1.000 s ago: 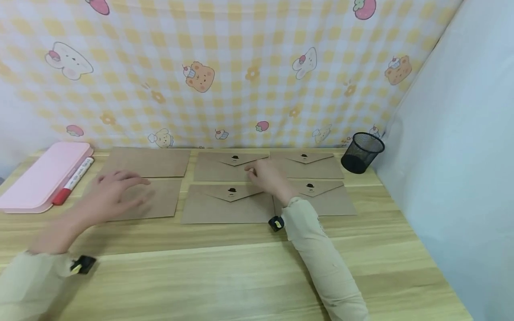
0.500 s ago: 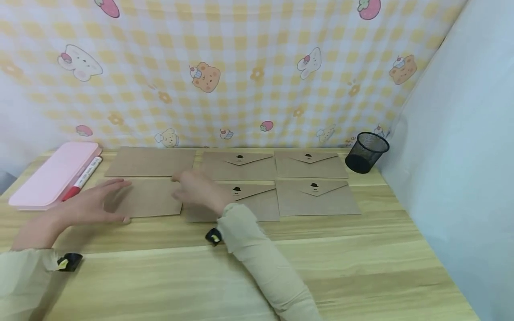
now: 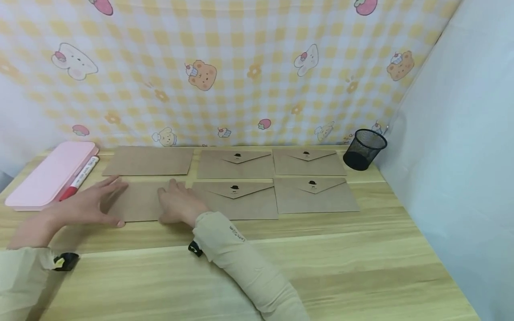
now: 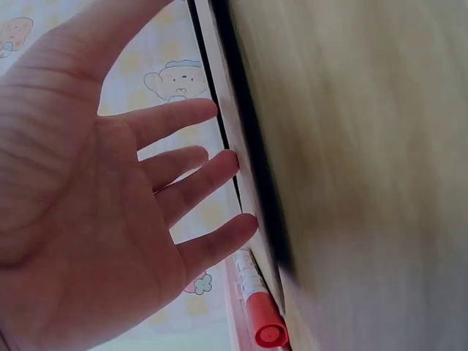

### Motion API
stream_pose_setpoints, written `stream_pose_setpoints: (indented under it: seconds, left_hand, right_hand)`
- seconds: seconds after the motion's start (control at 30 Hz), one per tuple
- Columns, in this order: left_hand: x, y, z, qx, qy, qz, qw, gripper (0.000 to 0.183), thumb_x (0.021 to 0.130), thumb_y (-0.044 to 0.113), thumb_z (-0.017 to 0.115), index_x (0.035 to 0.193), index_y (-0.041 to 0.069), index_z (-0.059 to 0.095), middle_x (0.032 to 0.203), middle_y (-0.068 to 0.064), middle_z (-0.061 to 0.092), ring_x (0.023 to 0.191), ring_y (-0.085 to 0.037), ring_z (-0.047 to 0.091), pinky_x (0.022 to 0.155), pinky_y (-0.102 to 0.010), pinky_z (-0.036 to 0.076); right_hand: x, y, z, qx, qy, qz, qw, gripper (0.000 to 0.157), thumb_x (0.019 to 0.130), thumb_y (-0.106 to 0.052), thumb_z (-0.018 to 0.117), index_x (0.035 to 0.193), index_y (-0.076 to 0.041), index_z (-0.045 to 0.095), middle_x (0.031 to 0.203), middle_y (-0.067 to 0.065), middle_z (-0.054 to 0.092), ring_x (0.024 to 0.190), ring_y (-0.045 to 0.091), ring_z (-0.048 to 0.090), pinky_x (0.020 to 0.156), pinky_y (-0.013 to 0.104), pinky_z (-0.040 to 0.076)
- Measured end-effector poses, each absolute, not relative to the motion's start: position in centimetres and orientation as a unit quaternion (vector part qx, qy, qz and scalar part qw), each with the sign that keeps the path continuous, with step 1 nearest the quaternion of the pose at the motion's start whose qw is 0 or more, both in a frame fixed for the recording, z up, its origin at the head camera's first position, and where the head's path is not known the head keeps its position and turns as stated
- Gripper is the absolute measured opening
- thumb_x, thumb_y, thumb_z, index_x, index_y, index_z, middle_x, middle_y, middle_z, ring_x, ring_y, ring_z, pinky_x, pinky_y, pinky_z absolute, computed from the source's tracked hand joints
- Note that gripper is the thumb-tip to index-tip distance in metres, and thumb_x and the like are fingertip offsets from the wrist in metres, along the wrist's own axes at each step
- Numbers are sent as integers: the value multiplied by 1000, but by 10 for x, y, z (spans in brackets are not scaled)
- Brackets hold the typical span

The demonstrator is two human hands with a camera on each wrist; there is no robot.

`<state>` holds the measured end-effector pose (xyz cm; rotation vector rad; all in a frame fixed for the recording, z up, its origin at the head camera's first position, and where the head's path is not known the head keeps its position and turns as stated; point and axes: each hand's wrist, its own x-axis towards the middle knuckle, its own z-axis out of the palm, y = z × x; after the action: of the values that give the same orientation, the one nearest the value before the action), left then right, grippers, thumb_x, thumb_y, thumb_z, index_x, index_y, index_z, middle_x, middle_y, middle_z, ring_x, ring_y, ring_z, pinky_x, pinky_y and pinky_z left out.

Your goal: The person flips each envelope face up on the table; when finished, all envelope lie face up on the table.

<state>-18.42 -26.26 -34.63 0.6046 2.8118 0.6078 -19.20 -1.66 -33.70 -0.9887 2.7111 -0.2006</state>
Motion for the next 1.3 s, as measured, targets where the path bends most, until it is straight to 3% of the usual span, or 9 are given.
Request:
stream_pose_setpoints:
  seconds: [0.17,0.43,0.53,0.73,0.93,1.13,1.3]
  left_hand:
    - [-183,-262,-349,225,947,212,84,98,60,42,84,132,-10,41,136,-34,32,119,-49,30,92,-61,28]
    - [-181,-259,-348,212,952,202,84,97,61,43,84,133,-6,41,136,-30,32,117,-46,31,90,-60,31]
    - [-179,-259,-348,209,952,205,87,97,61,44,83,133,-6,41,137,-30,32,117,-46,30,89,-60,31]
    - [-179,-259,-348,208,953,200,90,100,60,50,82,135,-4,41,137,-27,31,117,-45,29,88,-61,31]
    - [-180,-259,-347,212,949,212,95,100,61,48,83,135,-4,40,137,-27,30,120,-45,27,91,-62,29]
    - [-182,-258,-346,205,949,214,106,103,60,48,83,135,-7,38,138,-28,28,121,-43,30,94,-60,29]
    - [-182,-256,-346,202,949,215,108,104,60,49,83,135,-7,38,138,-28,29,120,-43,31,94,-59,30]
  right_hand:
    - [-196,-19,-341,-358,925,-60,109,63,78,-45,71,127,-12,49,116,2,51,108,17,44,88,28,40]
    - [-201,-20,-342,-352,926,-81,108,77,73,-47,75,133,-11,46,121,4,49,101,14,47,84,24,41]
    - [-201,-19,-343,-348,925,-97,116,80,73,-46,75,137,-11,42,129,7,46,108,16,48,89,26,41]
    - [-202,-18,-346,-324,928,-114,141,94,74,-48,73,146,-9,27,146,13,30,132,23,32,104,32,30]
    - [-205,-23,-344,-311,931,-118,149,94,69,-49,77,142,-10,34,136,10,39,110,20,49,88,33,44]
    - [-215,-28,-343,-276,934,-127,187,109,62,-52,81,145,-7,27,139,9,28,91,16,53,70,25,47]
    - [-222,-32,-342,-261,937,-110,205,120,56,-53,84,146,-4,21,131,10,28,80,15,51,60,22,45]
